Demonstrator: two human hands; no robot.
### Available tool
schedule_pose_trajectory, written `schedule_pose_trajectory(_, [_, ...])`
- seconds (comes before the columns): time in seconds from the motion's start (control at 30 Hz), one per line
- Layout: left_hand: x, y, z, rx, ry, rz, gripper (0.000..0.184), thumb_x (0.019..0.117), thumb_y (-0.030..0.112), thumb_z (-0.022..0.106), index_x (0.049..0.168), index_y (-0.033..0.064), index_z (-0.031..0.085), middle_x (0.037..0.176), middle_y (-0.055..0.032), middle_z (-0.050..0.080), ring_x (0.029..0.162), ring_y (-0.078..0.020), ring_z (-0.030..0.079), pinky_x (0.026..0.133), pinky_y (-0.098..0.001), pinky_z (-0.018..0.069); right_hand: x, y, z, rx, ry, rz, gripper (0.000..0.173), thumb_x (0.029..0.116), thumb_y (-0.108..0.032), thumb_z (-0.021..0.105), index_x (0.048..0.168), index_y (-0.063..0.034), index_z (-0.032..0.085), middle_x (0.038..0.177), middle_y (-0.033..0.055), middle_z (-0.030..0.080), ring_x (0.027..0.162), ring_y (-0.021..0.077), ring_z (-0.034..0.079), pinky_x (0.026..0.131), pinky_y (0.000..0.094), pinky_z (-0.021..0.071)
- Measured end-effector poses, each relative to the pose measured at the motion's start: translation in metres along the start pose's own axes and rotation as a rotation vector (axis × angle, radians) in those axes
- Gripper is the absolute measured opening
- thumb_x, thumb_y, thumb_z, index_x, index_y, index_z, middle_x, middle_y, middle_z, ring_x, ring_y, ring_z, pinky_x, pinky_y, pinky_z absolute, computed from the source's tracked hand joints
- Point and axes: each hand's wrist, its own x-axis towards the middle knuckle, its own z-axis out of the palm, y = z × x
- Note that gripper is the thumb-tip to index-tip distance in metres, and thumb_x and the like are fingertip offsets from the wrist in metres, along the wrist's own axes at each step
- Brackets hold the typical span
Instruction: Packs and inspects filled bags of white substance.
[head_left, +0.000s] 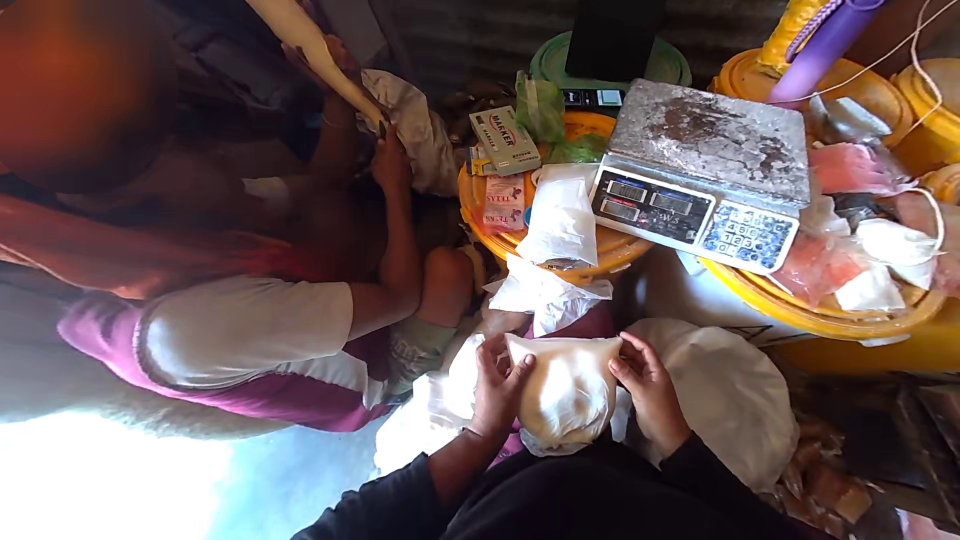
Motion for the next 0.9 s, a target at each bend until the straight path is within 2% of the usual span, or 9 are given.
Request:
schedule_pose_trajectory(0.13, [0.003,-0.003,0.0,-0.068,0.01,-0.001,0.074,0.0815,0.016,0.075,0.141,-0.0048,0.035,0.12,-0.0118,0.06,0.096,-0.0116,0.069,0.082,-0.0279,0.0605,0.001,0.004,0.001,0.082,0.055,0.029,0.053,0.0848,-0.007,0.073,0.132,0.0038,0.052,0.108,0.0073,0.07,0.095,0.0097,0.07,0.083,0.0267,0.0605])
schedule_pose_trajectory(0.3, [0.003,-0.008,0.0,-0.104,0.023,0.031,0.072,0.0786,0.013,0.077,0.136,-0.0038,0.037,0.116,-0.0097,0.06,0.094,-0.0114,0.069,0.08,-0.0281,0.0614,0.005,0.006,-0.006,0.075,-0.016,0.021,0.059,0.083,-0.011,0.077,0.136,0.0028,0.055,0.112,0.0065,0.072,0.098,0.011,0.071,0.085,0.0279,0.0611])
schedule_pose_trajectory(0.37, [0.005,-0.007,-0.002,-0.1,0.004,0.02,0.069,0.0783,0.012,0.077,0.134,-0.0027,0.038,0.113,-0.0077,0.061,0.091,-0.0102,0.069,0.079,-0.0273,0.0616,0.007,0.007,-0.008,0.07,-0.023,0.014,0.056,0.0822,-0.01,0.077,0.133,0.0028,0.057,0.111,0.0065,0.072,0.097,0.0108,0.071,0.084,0.0272,0.0611])
schedule_pose_trajectory(0.5, [0.017,-0.005,-0.015,-0.051,-0.139,0.047,0.058,0.0801,0.015,0.079,0.126,-0.0003,0.046,0.104,-0.0024,0.067,0.09,-0.0079,0.069,0.082,-0.0265,0.0599,0.006,0.01,-0.014,0.095,-0.006,-0.014,0.034,0.0846,-0.004,0.073,0.117,0.0013,0.064,0.101,0.0042,0.073,0.09,0.0099,0.072,0.08,0.0272,0.0623])
schedule_pose_trajectory(0.63, [0.027,-0.008,-0.029,-0.073,-0.243,0.089,0.037,0.0817,0.013,0.08,0.109,0.0071,0.056,0.094,0.0058,0.068,0.085,-0.0043,0.068,0.081,-0.0245,0.0586,0.008,0.019,-0.025,0.084,-0.05,-0.074,0.013,0.0933,-0.013,0.064,0.103,-0.0055,0.069,0.097,-0.0018,0.073,0.084,0.0085,0.072,0.076,0.03,0.0637])
schedule_pose_trajectory(0.7, [0.031,-0.004,-0.031,-0.06,-0.258,0.07,0.024,0.0854,0.009,0.076,0.103,0.0086,0.059,0.088,0.0075,0.068,0.08,-0.0029,0.067,0.077,-0.0227,0.0582,0.011,0.016,-0.025,0.054,-0.06,-0.021,0.016,0.0998,-0.012,0.054,0.104,-0.0025,0.066,0.096,0.0003,0.072,0.083,0.0096,0.072,0.075,0.0309,0.0638])
schedule_pose_trajectory(0.77, [0.033,0.002,-0.033,0.012,-0.264,0.023,0.015,0.0912,0.007,0.069,0.104,0.0053,0.061,0.088,0.0052,0.068,0.078,-0.0035,0.067,0.074,-0.0229,0.0588,0.013,0.008,-0.022,0.007,-0.071,0.05,0.024,0.1053,-0.013,0.046,0.112,0.002,0.064,0.099,0.0044,0.071,0.086,0.0112,0.072,0.076,0.031,0.0633])
schedule_pose_trajectory(0.83, [0.033,0.006,-0.035,0.064,-0.289,-0.034,0.018,0.096,0.01,0.064,0.112,0.0014,0.062,0.095,0.0005,0.069,0.08,-0.0067,0.068,0.075,-0.0262,0.0604,0.013,0.005,-0.022,-0.021,-0.101,0.086,0.029,0.1071,-0.014,0.045,0.12,0.0033,0.064,0.105,0.0077,0.071,0.091,0.0136,0.072,0.078,0.0324,0.0635])
schedule_pose_trajectory(0.9, [0.03,0.008,-0.039,0.048,-0.309,-0.056,0.016,0.0958,0.009,0.066,0.11,0.0024,0.064,0.096,0.0003,0.071,0.082,-0.0077,0.07,0.075,-0.0269,0.0616,0.012,0.006,-0.026,-0.024,-0.136,0.082,0.028,0.1062,-0.016,0.046,0.116,0.0018,0.065,0.104,0.007,0.071,0.091,0.0144,0.072,0.076,0.0341,0.064])
